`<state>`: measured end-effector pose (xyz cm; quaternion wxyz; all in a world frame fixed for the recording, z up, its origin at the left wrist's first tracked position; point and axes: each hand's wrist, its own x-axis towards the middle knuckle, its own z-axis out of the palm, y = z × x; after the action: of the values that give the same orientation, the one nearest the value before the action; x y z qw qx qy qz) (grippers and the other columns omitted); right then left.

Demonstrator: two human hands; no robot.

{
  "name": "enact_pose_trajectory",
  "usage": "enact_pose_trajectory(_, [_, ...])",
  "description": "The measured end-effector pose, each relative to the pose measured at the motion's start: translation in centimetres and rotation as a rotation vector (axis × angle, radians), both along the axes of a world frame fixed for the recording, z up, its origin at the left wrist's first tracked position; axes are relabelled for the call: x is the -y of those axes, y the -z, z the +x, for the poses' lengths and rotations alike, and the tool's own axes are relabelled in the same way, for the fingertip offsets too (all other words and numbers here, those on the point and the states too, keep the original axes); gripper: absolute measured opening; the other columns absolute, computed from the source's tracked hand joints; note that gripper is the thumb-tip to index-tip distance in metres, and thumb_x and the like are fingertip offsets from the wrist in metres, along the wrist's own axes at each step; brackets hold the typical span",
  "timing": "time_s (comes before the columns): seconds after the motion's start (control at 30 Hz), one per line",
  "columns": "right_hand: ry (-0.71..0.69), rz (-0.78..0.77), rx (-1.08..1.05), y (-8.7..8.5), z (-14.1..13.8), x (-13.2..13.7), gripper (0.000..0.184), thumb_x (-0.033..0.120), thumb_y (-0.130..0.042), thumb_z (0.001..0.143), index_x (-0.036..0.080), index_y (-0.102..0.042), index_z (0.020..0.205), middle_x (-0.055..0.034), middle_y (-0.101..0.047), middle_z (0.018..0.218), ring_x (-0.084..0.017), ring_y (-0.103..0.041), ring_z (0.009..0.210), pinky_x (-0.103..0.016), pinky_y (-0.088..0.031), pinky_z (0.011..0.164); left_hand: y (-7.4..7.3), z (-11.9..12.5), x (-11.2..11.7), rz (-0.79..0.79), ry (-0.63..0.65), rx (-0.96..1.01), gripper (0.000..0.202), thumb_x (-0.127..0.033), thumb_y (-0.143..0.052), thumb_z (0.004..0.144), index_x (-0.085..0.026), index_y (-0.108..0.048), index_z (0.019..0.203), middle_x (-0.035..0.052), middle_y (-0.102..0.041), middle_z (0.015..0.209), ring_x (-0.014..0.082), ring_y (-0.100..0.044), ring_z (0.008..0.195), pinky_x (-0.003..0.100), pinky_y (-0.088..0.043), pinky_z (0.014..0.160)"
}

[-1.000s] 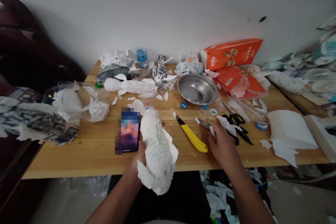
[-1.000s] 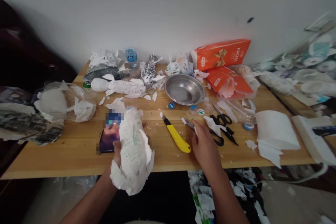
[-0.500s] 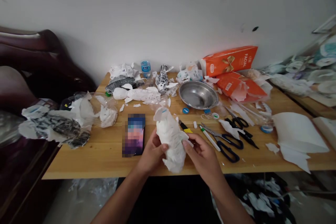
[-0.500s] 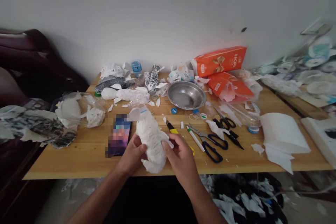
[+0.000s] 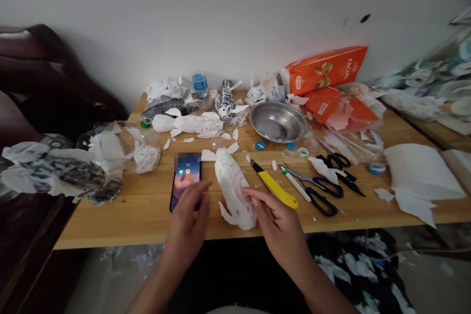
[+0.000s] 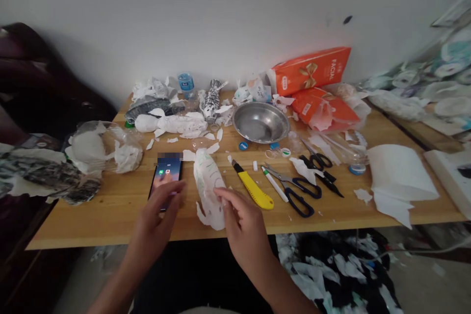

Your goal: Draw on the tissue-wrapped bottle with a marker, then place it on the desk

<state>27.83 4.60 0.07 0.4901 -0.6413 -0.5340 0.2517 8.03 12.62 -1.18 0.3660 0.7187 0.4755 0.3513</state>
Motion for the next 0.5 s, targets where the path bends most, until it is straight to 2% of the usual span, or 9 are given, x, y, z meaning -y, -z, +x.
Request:
enact_pose_trajectory(0.07, [0.038, 0.021, -0.027, -0.3, 0.4, 0.0, 0.027, 0.023, -0.05, 0.103, 0.03, -0.072, 0.118, -0.0023, -0.077, 0.111, -0.018, -0.074, 0.099, -0.031, -0.06, 0.084, -0.2, 0.5, 1.0, 0.096, 0.122, -0.077, 0.032, -0.027, -0.05, 0.104, -0.027, -0.064, 0.133, 0.0069, -0.069, 0.134, 0.022, -0.062, 0.13, 0.042, -0.052, 0.111])
enact_pose_trajectory(0.17, [0.081, 0.147, 0.181, 0.2, 1.0, -0.4, 0.028, 0.015, -0.049, 0.101, 0.026, -0.071, 0.114, -0.0043, -0.074, 0.118, -0.021, -0.066, 0.114, -0.039, -0.054, 0.101, 0.5, 1.5, 1.9, 0.157, 0.211, -0.129, 0.038, -0.019, -0.046, 0.105, -0.026, -0.057, 0.141, 0.0084, -0.061, 0.147, 0.0192, -0.057, 0.138, 0.038, -0.05, 0.115])
enact_pose_trajectory(0.3, [-0.021, 0.152, 0.402, 1.3, 0.6, -0.8, 0.031, 0.009, -0.049, 0.098, 0.022, -0.068, 0.118, -0.0079, -0.07, 0.12, -0.024, -0.061, 0.117, -0.046, -0.051, 0.105, 1.7, 2.3, 2.1, 0.24, 0.194, -0.159, 0.042, -0.015, -0.045, 0.105, -0.024, -0.052, 0.144, 0.0111, -0.05, 0.158, 0.0198, -0.049, 0.146, 0.039, -0.047, 0.117])
enact_pose_trajectory(0.37, [-0.04, 0.121, 0.437, 1.2, -0.3, -0.6, 0.029, 0.011, -0.051, 0.099, 0.021, -0.067, 0.121, -0.0095, -0.068, 0.123, -0.025, -0.061, 0.117, -0.046, -0.052, 0.103, 1.8, 2.3, 2.0, 0.214, 0.18, -0.138, 0.038, -0.018, -0.046, 0.105, -0.024, -0.055, 0.142, 0.0112, -0.054, 0.154, 0.0206, -0.051, 0.144, 0.04, -0.048, 0.117])
enact_pose_trajectory(0.5, [-0.085, 0.075, 0.485, 0.3, -2.0, -0.2, 0.028, 0.013, -0.055, 0.099, 0.02, -0.067, 0.123, -0.0117, -0.064, 0.125, -0.027, -0.059, 0.116, -0.048, -0.053, 0.101, 1.4, 1.8, 1.5, 0.041, 0.081, -0.055, 0.032, -0.033, -0.046, 0.106, -0.023, -0.06, 0.133, 0.0109, -0.066, 0.138, 0.0238, -0.062, 0.131, 0.046, -0.052, 0.112])
